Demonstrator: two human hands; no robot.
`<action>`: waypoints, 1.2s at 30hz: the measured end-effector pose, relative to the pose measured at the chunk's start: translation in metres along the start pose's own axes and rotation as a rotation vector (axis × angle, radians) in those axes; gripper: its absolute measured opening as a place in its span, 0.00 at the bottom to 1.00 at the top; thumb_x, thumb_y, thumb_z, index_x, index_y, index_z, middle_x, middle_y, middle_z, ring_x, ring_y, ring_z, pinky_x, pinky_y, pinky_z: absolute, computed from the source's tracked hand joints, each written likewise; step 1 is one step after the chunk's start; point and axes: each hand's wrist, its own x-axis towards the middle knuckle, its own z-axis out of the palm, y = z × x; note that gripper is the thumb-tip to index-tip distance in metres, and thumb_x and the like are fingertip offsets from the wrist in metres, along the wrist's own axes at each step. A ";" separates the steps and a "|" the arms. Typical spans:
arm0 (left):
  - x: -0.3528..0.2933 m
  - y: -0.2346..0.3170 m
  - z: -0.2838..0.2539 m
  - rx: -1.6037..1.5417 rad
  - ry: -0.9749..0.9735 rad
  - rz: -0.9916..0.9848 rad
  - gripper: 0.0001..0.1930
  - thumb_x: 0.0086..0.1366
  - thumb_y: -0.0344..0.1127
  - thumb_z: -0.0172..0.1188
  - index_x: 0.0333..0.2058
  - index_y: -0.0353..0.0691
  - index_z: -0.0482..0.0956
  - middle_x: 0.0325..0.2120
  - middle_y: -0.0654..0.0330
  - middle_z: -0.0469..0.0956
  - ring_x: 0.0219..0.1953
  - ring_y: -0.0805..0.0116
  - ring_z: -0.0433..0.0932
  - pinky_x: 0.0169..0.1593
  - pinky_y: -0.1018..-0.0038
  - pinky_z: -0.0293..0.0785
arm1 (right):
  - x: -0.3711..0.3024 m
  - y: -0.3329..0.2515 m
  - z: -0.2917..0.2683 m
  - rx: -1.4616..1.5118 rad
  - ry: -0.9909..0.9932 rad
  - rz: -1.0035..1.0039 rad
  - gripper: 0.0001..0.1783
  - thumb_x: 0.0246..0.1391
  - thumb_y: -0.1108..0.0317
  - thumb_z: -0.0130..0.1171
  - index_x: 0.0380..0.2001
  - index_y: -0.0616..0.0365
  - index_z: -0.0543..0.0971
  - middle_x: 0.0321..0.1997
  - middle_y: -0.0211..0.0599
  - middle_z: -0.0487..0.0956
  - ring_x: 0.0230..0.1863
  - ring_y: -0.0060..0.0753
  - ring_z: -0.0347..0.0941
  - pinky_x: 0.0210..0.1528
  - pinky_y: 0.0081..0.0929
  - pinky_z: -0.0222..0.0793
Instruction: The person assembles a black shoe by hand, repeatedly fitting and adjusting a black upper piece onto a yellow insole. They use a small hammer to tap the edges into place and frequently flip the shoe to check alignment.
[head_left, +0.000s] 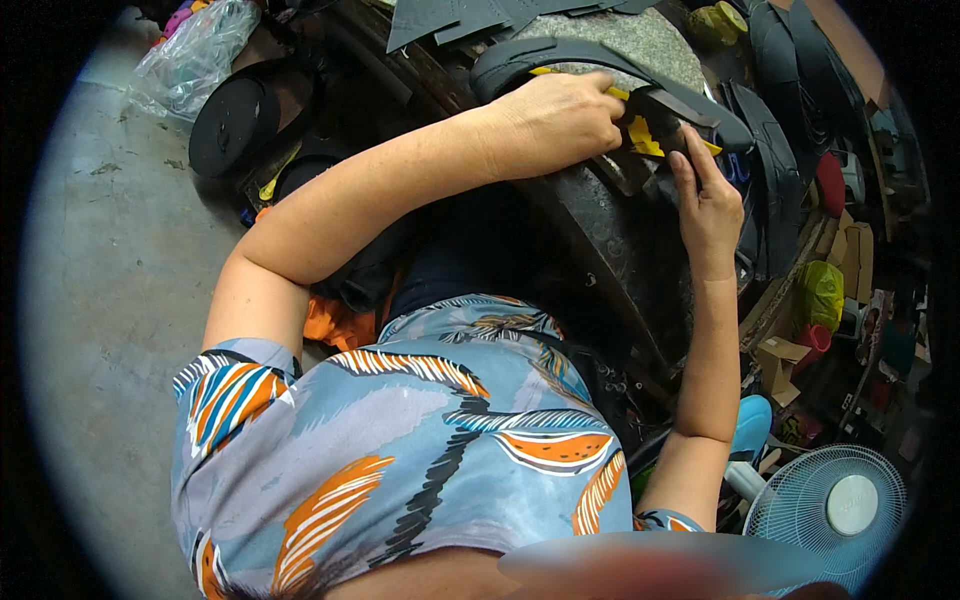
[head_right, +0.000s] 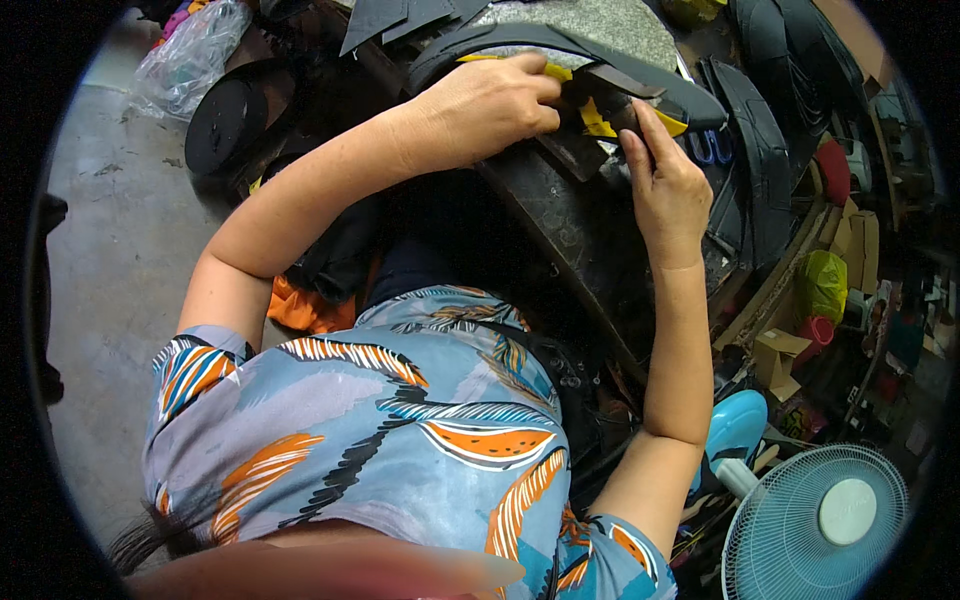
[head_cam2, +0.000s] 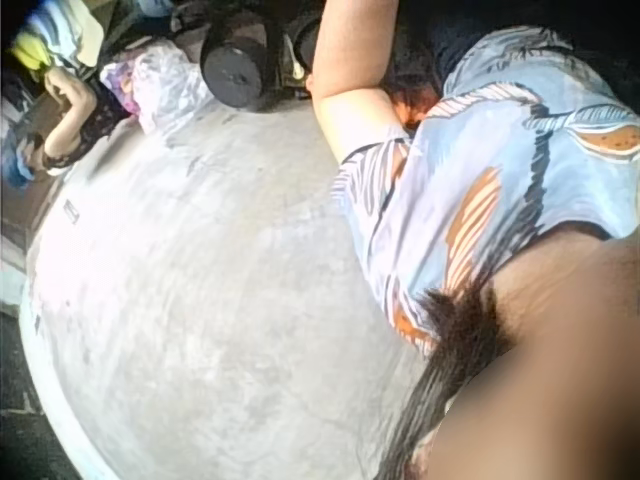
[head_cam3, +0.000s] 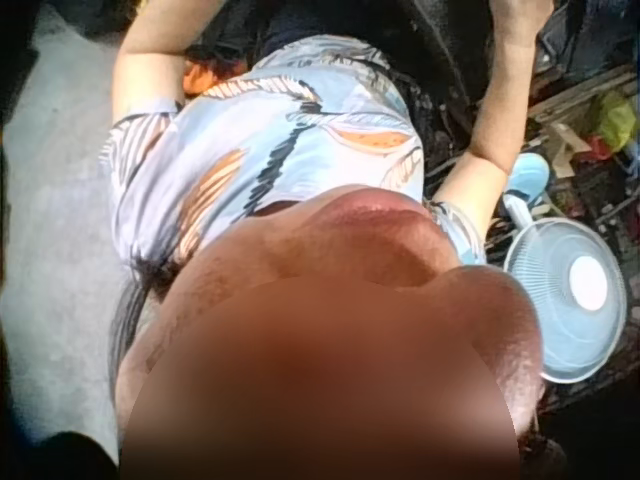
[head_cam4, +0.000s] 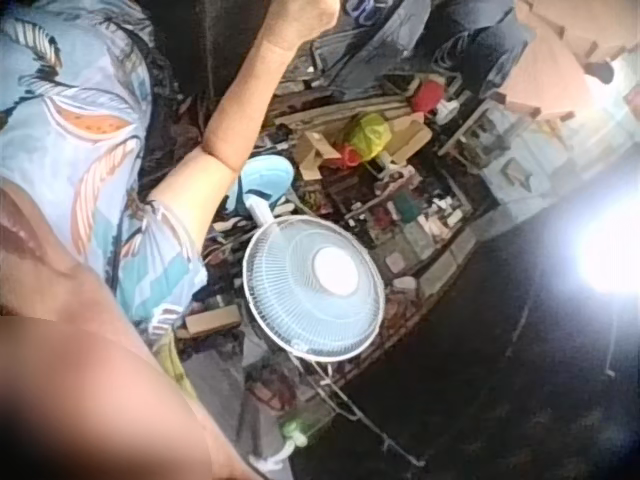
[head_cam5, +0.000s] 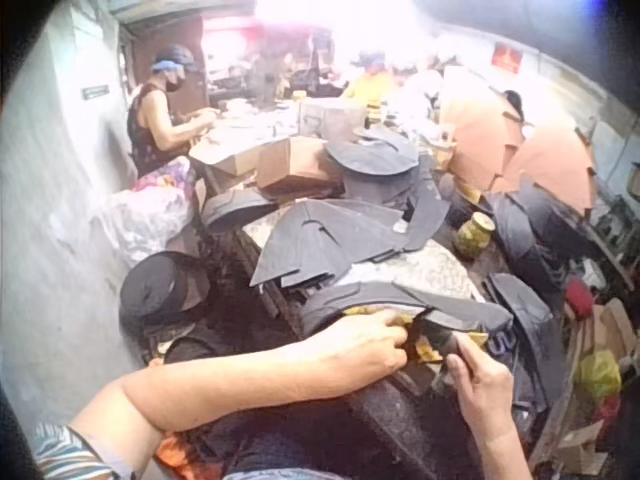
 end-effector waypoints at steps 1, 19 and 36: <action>-0.002 0.003 0.001 0.062 0.084 0.009 0.04 0.55 0.29 0.62 0.28 0.42 0.85 0.45 0.63 0.78 0.55 0.63 0.73 0.52 0.69 0.77 | -0.002 0.001 0.000 -0.019 -0.026 0.038 0.22 0.65 0.49 0.55 0.58 0.41 0.78 0.40 0.44 0.85 0.39 0.44 0.84 0.39 0.35 0.78; 0.002 -0.021 -0.004 -0.352 -0.139 -0.229 0.14 0.52 0.28 0.68 0.40 0.38 0.87 0.37 0.50 0.81 0.44 0.54 0.81 0.52 0.65 0.77 | 0.019 -0.029 -0.019 0.137 0.116 0.000 0.19 0.64 0.54 0.59 0.55 0.41 0.81 0.44 0.42 0.85 0.39 0.39 0.84 0.39 0.34 0.79; 0.007 -0.025 0.001 -0.350 -0.158 -0.240 0.14 0.53 0.25 0.62 0.40 0.37 0.86 0.35 0.47 0.83 0.40 0.49 0.83 0.48 0.61 0.78 | 0.038 -0.035 -0.004 -0.213 -0.025 0.019 0.20 0.65 0.47 0.53 0.55 0.39 0.79 0.35 0.45 0.84 0.37 0.52 0.82 0.36 0.44 0.76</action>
